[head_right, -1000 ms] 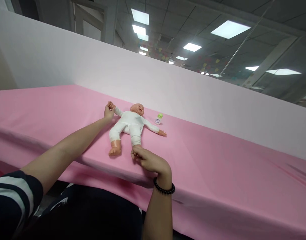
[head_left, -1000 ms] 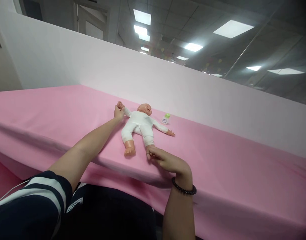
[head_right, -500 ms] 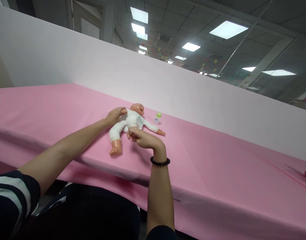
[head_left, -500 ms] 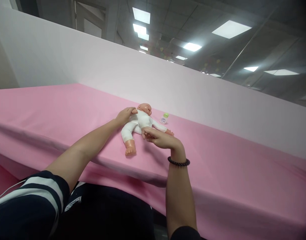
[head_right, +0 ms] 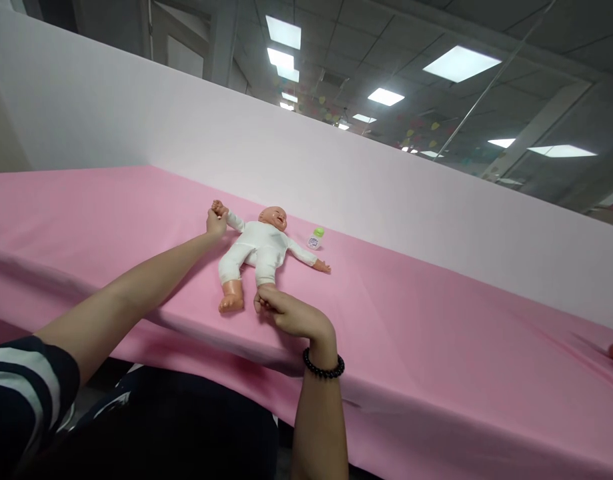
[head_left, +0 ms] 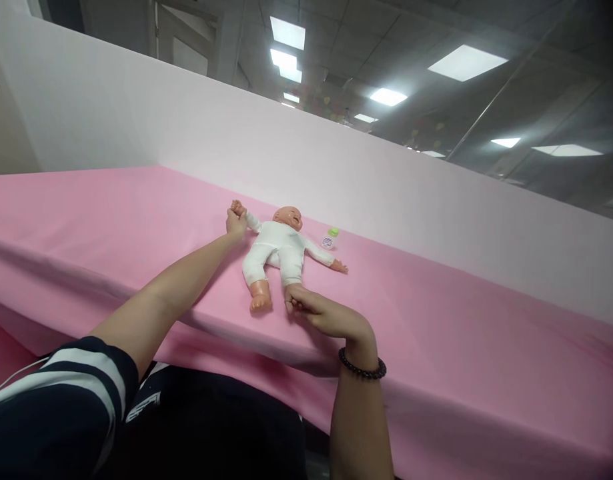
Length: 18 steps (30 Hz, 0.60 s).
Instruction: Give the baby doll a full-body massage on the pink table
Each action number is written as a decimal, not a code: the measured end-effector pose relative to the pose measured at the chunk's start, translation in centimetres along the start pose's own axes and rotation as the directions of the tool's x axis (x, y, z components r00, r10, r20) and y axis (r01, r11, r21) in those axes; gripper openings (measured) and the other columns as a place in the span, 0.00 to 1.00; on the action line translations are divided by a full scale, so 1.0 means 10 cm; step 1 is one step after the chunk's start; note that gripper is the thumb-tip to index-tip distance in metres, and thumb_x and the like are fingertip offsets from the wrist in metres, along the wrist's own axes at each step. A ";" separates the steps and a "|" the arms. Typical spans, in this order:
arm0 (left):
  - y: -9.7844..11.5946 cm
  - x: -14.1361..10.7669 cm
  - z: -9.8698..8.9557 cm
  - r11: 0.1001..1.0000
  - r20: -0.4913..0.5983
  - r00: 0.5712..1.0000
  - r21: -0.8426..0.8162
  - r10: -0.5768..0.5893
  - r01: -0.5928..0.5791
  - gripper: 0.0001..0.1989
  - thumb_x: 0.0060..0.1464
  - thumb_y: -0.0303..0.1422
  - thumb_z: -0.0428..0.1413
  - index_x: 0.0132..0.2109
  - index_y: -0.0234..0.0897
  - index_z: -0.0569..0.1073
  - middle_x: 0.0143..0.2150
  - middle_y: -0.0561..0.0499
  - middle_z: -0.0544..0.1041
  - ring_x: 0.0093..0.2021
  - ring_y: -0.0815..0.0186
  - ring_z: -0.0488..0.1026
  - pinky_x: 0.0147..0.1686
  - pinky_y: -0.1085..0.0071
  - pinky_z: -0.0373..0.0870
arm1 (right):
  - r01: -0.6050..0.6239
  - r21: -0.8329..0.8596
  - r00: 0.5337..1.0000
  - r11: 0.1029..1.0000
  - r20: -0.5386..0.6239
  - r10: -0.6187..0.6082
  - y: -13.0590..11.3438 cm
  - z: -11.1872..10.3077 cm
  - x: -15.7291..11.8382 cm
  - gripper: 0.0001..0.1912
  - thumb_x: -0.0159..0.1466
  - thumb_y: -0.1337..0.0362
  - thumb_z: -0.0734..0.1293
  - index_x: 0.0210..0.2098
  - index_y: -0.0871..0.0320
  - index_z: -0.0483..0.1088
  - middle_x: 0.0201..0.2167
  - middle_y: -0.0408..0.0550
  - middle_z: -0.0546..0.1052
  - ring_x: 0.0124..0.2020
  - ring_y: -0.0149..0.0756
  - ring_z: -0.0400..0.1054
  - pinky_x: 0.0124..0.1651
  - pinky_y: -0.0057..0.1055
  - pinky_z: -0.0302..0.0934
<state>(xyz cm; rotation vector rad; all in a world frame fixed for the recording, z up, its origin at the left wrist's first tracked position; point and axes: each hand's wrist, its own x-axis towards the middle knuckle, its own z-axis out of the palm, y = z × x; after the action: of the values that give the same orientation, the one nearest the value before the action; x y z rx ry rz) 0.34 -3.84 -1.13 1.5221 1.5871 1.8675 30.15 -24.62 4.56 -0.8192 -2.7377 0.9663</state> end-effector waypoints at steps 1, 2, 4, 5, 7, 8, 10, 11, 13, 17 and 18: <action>0.04 -0.04 0.01 0.999 0.032 0.998 0.012 0.053 -0.053 0.19 0.69 0.40 0.58 0.61 0.37 0.73 0.61 0.41 0.74 0.57 0.55 0.75 0.56 0.51 0.76 | 0.006 -0.008 1.000 1.000 -0.008 -0.006 -0.04 -0.05 0.04 0.11 0.62 0.77 0.58 0.37 0.54 0.61 0.38 0.45 0.67 0.38 0.37 0.60 0.43 0.35 0.59; 0.10 -0.08 0.02 0.993 0.084 0.990 0.020 0.115 -0.117 0.19 0.69 0.39 0.58 0.61 0.36 0.73 0.61 0.41 0.74 0.58 0.54 0.75 0.58 0.49 0.75 | 0.008 -0.019 1.000 1.000 -0.016 -0.009 -0.09 -0.10 0.10 0.11 0.62 0.77 0.58 0.37 0.53 0.61 0.37 0.45 0.66 0.37 0.37 0.59 0.42 0.34 0.58; 0.21 -0.16 0.04 0.966 0.231 0.941 0.011 0.249 -0.258 0.17 0.66 0.35 0.60 0.59 0.38 0.75 0.61 0.43 0.76 0.61 0.55 0.74 0.63 0.50 0.71 | 0.007 -0.041 0.999 0.999 -0.031 -0.009 -0.15 -0.20 0.24 0.11 0.63 0.77 0.58 0.37 0.53 0.60 0.36 0.44 0.64 0.37 0.37 0.57 0.42 0.35 0.56; 0.26 -0.19 0.05 0.947 0.309 0.900 -0.003 0.307 -0.322 0.16 0.64 0.33 0.61 0.58 0.39 0.77 0.61 0.45 0.78 0.62 0.56 0.74 0.66 0.53 0.68 | 0.004 -0.052 0.999 0.999 -0.037 -0.006 -0.17 -0.24 0.32 0.10 0.63 0.76 0.59 0.37 0.53 0.60 0.36 0.44 0.63 0.36 0.37 0.57 0.42 0.35 0.55; 0.34 -0.23 0.04 0.910 0.435 0.814 -0.032 0.386 -0.414 0.17 0.59 0.28 0.63 0.54 0.42 0.79 0.60 0.47 0.80 0.64 0.57 0.73 0.69 0.59 0.65 | -0.008 -0.072 0.999 0.997 -0.042 0.005 -0.17 -0.29 0.49 0.10 0.64 0.76 0.59 0.35 0.54 0.59 0.34 0.43 0.62 0.35 0.36 0.56 0.40 0.34 0.54; 0.36 -0.23 0.02 0.896 0.475 0.780 -0.040 0.407 -0.443 0.17 0.57 0.26 0.63 0.53 0.43 0.80 0.60 0.47 0.80 0.64 0.58 0.73 0.69 0.60 0.64 | -0.015 -0.081 0.999 0.997 -0.040 0.012 -0.16 -0.30 0.56 0.10 0.64 0.76 0.60 0.34 0.54 0.59 0.33 0.43 0.62 0.34 0.35 0.55 0.39 0.34 0.53; 0.36 -0.22 -0.02 0.881 0.510 0.749 -0.037 0.423 -0.472 0.18 0.56 0.24 0.61 0.53 0.42 0.80 0.61 0.46 0.80 0.65 0.57 0.73 0.69 0.60 0.64 | -0.025 -0.095 0.999 0.995 -0.037 0.022 -0.14 -0.29 0.64 0.11 0.64 0.76 0.60 0.32 0.54 0.58 0.32 0.42 0.62 0.33 0.35 0.55 0.38 0.34 0.53; 0.34 -0.21 -0.04 0.882 0.507 0.754 -0.025 0.418 -0.471 0.18 0.57 0.24 0.60 0.53 0.42 0.80 0.61 0.46 0.80 0.65 0.57 0.73 0.69 0.60 0.64 | -0.026 -0.097 0.999 0.995 -0.040 0.022 -0.15 -0.27 0.63 0.11 0.65 0.75 0.60 0.32 0.53 0.58 0.32 0.41 0.62 0.33 0.35 0.55 0.38 0.34 0.53; 0.27 -0.19 -0.07 0.899 0.458 0.801 0.013 0.385 -0.439 0.18 0.59 0.24 0.59 0.55 0.43 0.79 0.61 0.45 0.79 0.64 0.56 0.73 0.68 0.58 0.66 | -0.019 -0.091 0.999 0.996 -0.044 0.015 -0.17 -0.23 0.56 0.10 0.67 0.73 0.59 0.33 0.53 0.57 0.33 0.41 0.63 0.33 0.35 0.56 0.39 0.34 0.54; 0.09 -0.12 -0.08 0.966 0.239 0.945 0.072 0.224 -0.247 0.17 0.67 0.35 0.58 0.60 0.37 0.74 0.60 0.42 0.77 0.58 0.55 0.76 0.60 0.51 0.73 | 0.002 -0.053 1.000 0.999 -0.006 -0.002 -0.25 -0.11 0.23 0.07 0.70 0.71 0.58 0.36 0.53 0.58 0.36 0.43 0.66 0.37 0.36 0.60 0.42 0.35 0.58; 0.05 -0.09 -0.08 0.981 0.175 0.971 0.072 0.165 -0.179 0.18 0.68 0.38 0.58 0.61 0.36 0.73 0.60 0.41 0.76 0.57 0.55 0.76 0.57 0.51 0.75 | 0.001 -0.043 1.000 0.999 0.003 0.000 -0.25 -0.07 0.14 0.07 0.70 0.71 0.59 0.37 0.53 0.59 0.37 0.44 0.66 0.38 0.36 0.61 0.43 0.35 0.59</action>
<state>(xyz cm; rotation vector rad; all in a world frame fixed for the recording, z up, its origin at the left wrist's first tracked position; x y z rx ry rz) 0.27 -5.17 -1.11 1.8568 1.5211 1.7190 28.00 -25.14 6.56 -0.8245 -2.7707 0.9119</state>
